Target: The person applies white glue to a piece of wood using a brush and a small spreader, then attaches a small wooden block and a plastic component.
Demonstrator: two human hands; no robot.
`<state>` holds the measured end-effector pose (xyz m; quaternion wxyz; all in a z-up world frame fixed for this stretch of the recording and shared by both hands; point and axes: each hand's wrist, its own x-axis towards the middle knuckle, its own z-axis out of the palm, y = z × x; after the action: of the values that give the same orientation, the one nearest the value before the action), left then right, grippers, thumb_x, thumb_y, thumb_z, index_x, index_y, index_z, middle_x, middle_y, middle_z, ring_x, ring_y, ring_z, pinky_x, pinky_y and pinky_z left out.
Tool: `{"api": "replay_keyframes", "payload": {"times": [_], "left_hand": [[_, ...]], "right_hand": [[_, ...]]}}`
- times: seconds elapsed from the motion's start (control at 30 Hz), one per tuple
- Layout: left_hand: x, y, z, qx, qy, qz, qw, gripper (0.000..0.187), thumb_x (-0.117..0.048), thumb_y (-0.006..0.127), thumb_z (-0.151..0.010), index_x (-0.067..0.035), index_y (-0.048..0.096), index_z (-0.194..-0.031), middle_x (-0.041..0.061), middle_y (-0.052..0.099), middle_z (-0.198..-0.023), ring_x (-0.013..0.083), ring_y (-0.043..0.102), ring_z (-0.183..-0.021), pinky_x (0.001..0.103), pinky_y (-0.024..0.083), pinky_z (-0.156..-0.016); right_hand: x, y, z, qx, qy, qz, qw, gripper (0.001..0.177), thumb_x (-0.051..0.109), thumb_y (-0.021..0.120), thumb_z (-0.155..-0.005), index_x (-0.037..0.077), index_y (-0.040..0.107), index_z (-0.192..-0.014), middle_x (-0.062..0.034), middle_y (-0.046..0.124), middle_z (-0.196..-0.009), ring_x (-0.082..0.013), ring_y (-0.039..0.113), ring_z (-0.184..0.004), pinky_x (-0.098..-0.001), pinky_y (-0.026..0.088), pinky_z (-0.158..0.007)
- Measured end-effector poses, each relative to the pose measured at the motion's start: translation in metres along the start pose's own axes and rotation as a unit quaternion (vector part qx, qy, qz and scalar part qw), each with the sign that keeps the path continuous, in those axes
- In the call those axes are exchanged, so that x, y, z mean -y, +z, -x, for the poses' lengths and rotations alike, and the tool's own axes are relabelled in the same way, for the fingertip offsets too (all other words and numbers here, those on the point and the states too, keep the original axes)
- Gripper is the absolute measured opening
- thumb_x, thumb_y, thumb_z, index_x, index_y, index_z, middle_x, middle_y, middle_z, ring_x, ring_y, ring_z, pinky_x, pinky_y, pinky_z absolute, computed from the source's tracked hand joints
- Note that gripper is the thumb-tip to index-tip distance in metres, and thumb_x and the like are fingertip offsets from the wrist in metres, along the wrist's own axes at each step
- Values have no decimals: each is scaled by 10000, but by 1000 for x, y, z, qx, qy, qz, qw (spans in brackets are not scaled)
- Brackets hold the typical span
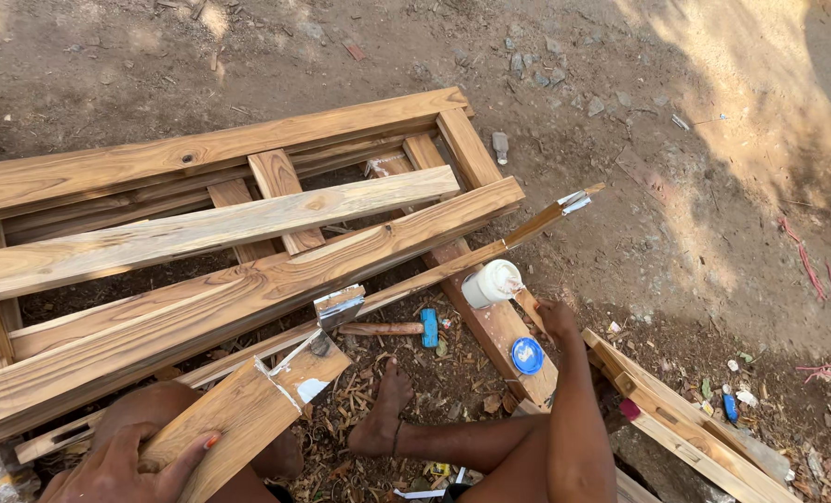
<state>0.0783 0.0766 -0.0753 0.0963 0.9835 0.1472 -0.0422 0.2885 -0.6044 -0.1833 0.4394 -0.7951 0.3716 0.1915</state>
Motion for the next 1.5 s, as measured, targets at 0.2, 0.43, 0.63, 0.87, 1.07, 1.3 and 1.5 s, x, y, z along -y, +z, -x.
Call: {"api": "replay_keyframes", "payload": {"times": [0.2, 0.43, 0.63, 0.87, 1.07, 1.3, 1.5], "left_hand": [[-27, -49, 15, -48, -1, -87, 995, 744, -811, 673, -715, -124, 800, -968, 105, 713, -661, 220, 729, -599, 362, 609, -642], [-46, -72, 17, -89, -6, -61, 994, 758, -852, 615, -714, -149, 804, -922, 84, 665, -550, 225, 663, -517, 340, 555, -598], [-46, -71, 18, -131, 16, -56, 990, 778, -858, 601, -729, -120, 792, -885, 81, 684, -610, 206, 633, -474, 334, 533, -591], [-46, -74, 18, -122, 28, -56, 991, 795, -875, 596, -757, -123, 805, -910, 64, 667, -541, 186, 635, -451, 318, 530, -532], [-48, -66, 13, -187, 51, 20, 981, 759, -842, 603, -768, -129, 806, -928, 75, 746, -726, 228, 720, -618, 370, 588, -686], [-45, -71, 14, -161, 28, 40, 986, 791, -850, 608, -751, -103, 794, -933, 95, 769, -806, 256, 750, -706, 402, 590, -761], [-44, -73, 15, -144, 18, 67, 987, 770, -841, 619, -734, -119, 793, -940, 97, 765, -787, 257, 744, -696, 400, 584, -731]], "right_hand": [[-45, 44, 33, 1, -90, -169, 982, 371, 153, 472, -1053, 73, 590, -1396, -131, 775, -965, -175, 631, -545, -306, 464, -442], [-57, 78, 46, 29, -48, -334, 941, 326, 235, 450, -1090, 50, 557, -1336, -131, 723, -956, -160, 562, -559, -297, 441, -459], [-55, 101, 55, 87, -48, -525, 845, 267, 226, 428, -1110, 65, 484, -1316, -127, 660, -955, -136, 511, -570, -258, 407, -471], [-32, 109, 137, 74, -247, -461, 849, 392, 268, 424, -1120, 23, 503, -1416, -139, 682, -997, -128, 543, -563, -246, 434, -489], [-22, 137, 263, 26, -381, -338, 860, 480, 235, 448, -1104, -59, 463, -1483, -184, 694, -1113, -124, 598, -685, -254, 501, -581], [-35, 185, 317, -53, -570, -55, 818, 358, 69, 628, -1004, -7, 645, -1354, -155, 620, -1194, -185, 615, -1017, -287, 522, -817], [-15, 217, 340, -130, -595, 79, 789, 480, 51, 752, -871, 134, 684, -1338, -145, 623, -1115, -221, 628, -918, -337, 541, -751]]}}
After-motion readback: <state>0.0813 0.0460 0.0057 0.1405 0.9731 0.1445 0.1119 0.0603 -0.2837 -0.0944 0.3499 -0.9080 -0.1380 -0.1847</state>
